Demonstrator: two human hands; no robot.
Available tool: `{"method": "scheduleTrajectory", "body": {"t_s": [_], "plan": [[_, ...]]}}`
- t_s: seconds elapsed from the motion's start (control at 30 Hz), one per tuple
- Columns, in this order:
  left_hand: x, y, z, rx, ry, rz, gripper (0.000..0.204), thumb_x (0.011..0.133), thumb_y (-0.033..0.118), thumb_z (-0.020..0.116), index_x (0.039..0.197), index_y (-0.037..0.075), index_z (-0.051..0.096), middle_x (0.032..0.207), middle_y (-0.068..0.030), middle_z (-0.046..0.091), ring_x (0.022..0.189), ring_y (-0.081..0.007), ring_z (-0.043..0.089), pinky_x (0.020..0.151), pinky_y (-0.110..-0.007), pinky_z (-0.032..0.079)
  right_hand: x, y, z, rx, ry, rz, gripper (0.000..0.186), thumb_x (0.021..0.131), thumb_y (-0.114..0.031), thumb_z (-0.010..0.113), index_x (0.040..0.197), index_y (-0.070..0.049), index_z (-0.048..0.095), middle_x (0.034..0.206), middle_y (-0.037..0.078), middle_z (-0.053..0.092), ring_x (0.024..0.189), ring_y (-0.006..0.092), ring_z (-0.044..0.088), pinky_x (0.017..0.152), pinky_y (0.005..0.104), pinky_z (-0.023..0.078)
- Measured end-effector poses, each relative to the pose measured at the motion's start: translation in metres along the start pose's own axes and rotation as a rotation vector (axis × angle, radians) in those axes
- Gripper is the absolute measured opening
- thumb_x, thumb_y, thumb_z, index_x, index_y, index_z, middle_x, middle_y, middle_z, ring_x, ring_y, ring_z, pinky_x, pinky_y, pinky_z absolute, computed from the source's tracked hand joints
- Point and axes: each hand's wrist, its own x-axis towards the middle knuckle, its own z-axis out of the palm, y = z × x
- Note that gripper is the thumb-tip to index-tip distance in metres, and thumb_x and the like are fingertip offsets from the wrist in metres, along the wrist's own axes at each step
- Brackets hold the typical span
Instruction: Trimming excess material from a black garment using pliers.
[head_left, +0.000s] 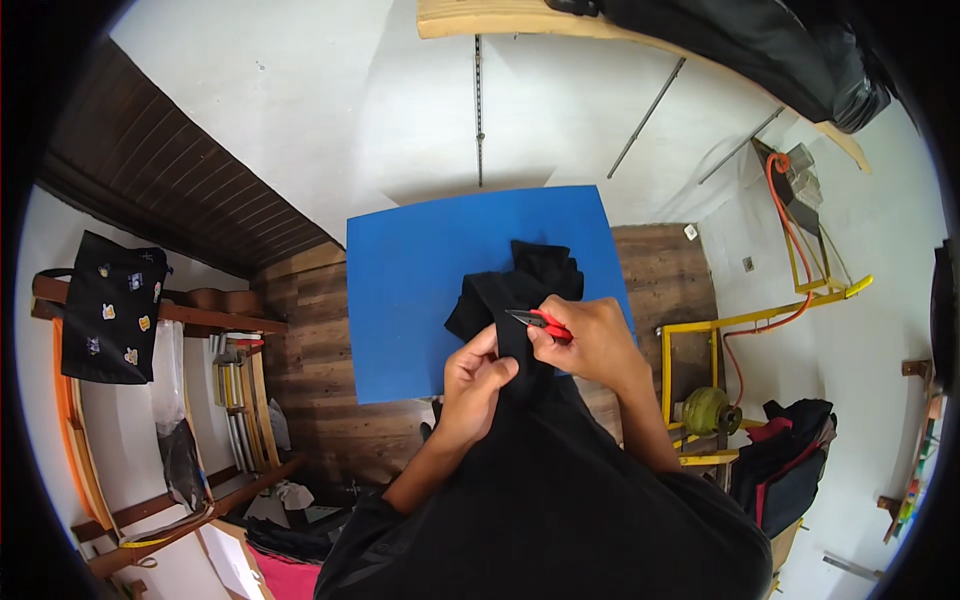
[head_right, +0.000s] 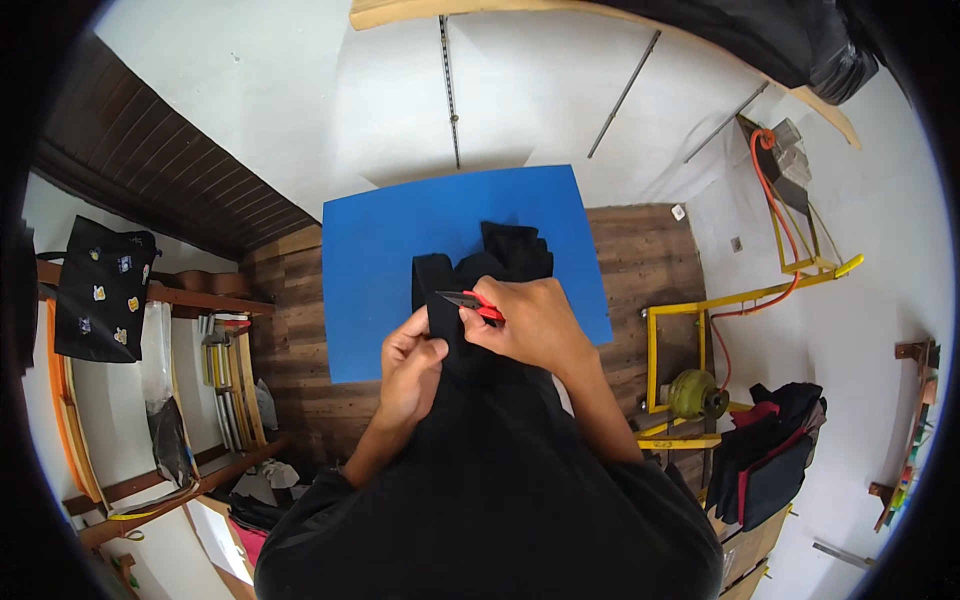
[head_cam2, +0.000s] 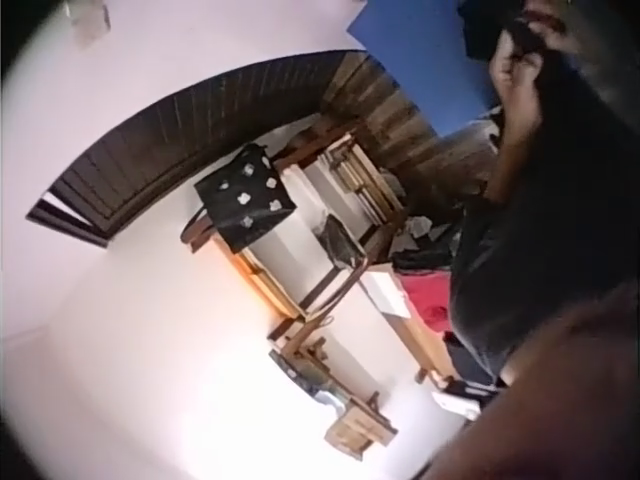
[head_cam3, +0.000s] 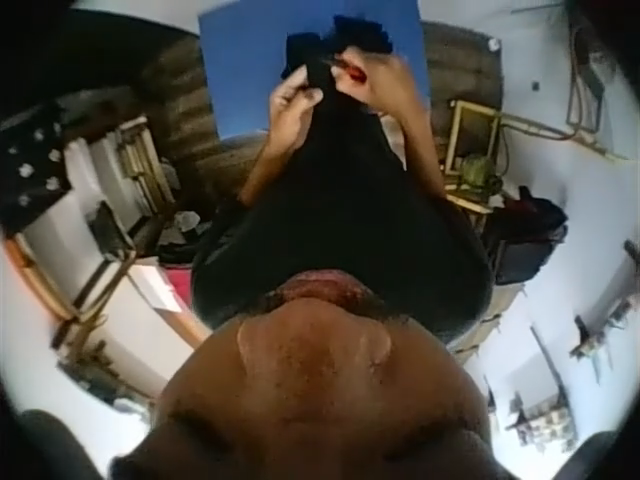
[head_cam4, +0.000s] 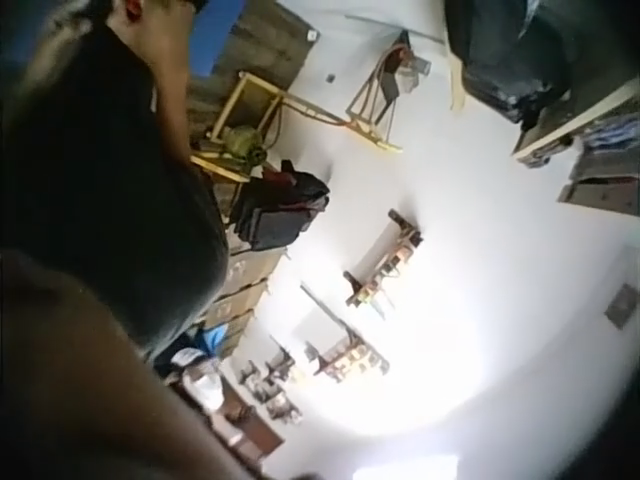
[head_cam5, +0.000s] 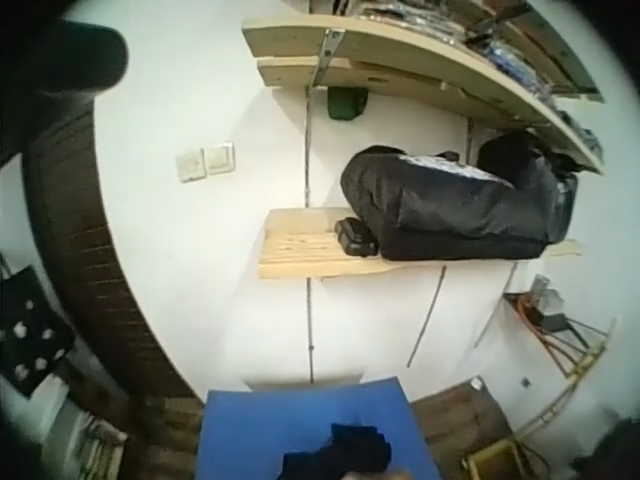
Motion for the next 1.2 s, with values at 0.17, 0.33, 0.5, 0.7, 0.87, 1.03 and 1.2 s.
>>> {"method": "scheduleTrajectory", "body": {"t_s": [0.17, 0.33, 0.5, 0.7, 0.87, 1.03, 1.2], "plan": [[-0.004, -0.005, 0.003, -0.089, -0.071, -0.023, 0.042, 0.085, -0.001, 0.052, 0.126, -0.004, 0.056, 0.110, -0.0015, 0.061, 0.099, -0.0071, 0.053, 0.088, -0.023, 0.039, -0.002, 0.001, -0.004, 0.022, -0.005, 0.046, 0.018, 0.070, -0.013, 0.073, 0.075, -0.006, 0.057, 0.056, 0.010, 0.053, 0.048, 0.0299, 0.055, 0.045, 0.0347, 0.043], [0.004, -0.016, 0.007, -0.070, 0.146, 0.016, 0.020, 0.095, 0.011, 0.058, 0.103, -0.003, 0.069, 0.094, 0.0002, 0.058, 0.087, -0.0055, 0.049, 0.080, -0.022, 0.037, -0.005, 0.001, -0.007, 0.026, -0.026, -0.008, 0.019, 0.069, -0.013, 0.074, 0.075, -0.006, 0.057, 0.056, 0.009, 0.053, 0.048, 0.0281, 0.054, 0.045, 0.0340, 0.043], [0.001, -0.017, 0.007, -0.032, 0.182, -0.006, 0.015, 0.093, 0.007, 0.061, 0.100, -0.001, 0.071, 0.089, 0.0003, 0.060, 0.087, -0.0064, 0.053, 0.082, -0.022, 0.039, -0.009, 0.002, -0.007, 0.004, -0.050, 0.009, 0.019, 0.069, -0.013, 0.074, 0.075, -0.006, 0.058, 0.057, 0.009, 0.053, 0.048, 0.0267, 0.055, 0.046, 0.0333, 0.043], [-0.003, -0.009, 0.014, -0.183, 0.094, -0.100, 0.026, 0.089, 0.000, 0.060, 0.115, -0.001, 0.064, 0.102, -0.0014, 0.064, 0.096, -0.0067, 0.055, 0.087, -0.023, 0.041, -0.013, 0.006, -0.008, -0.030, -0.018, -0.004, 0.026, 0.073, -0.023, 0.074, 0.075, -0.008, 0.054, 0.058, 0.007, 0.057, 0.051, 0.0275, 0.059, 0.045, 0.0356, 0.043], [-0.006, -0.002, 0.019, -0.209, 0.016, -0.120, 0.037, 0.086, -0.002, 0.057, 0.123, 0.001, 0.057, 0.107, 0.0001, 0.062, 0.099, -0.0063, 0.054, 0.090, -0.023, 0.039, -0.014, 0.004, -0.008, -0.017, -0.012, 0.022, 0.025, 0.074, -0.023, 0.074, 0.074, -0.008, 0.054, 0.058, 0.007, 0.058, 0.051, 0.0275, 0.059, 0.045, 0.0354, 0.044], [-0.005, -0.006, 0.022, -0.234, 0.070, -0.133, 0.028, 0.090, 0.003, 0.059, 0.117, 0.002, 0.059, 0.101, 0.0004, 0.061, 0.095, -0.0056, 0.053, 0.088, -0.024, 0.039, -0.015, 0.001, -0.012, 0.009, -0.024, 0.035, 0.020, 0.072, -0.017, 0.074, 0.075, -0.007, 0.056, 0.057, 0.009, 0.055, 0.049, 0.0274, 0.057, 0.045, 0.0347, 0.043], [0.001, -0.015, 0.015, -0.269, 0.161, -0.105, 0.016, 0.093, 0.007, 0.062, 0.108, 0.004, 0.062, 0.099, 0.0000, 0.062, 0.093, -0.0053, 0.054, 0.086, -0.023, 0.040, -0.016, -0.005, -0.002, -0.018, -0.025, -0.015, 0.023, 0.073, -0.020, 0.073, 0.075, -0.007, 0.055, 0.058, 0.008, 0.057, 0.051, 0.0283, 0.059, 0.044, 0.0356, 0.043]]}}
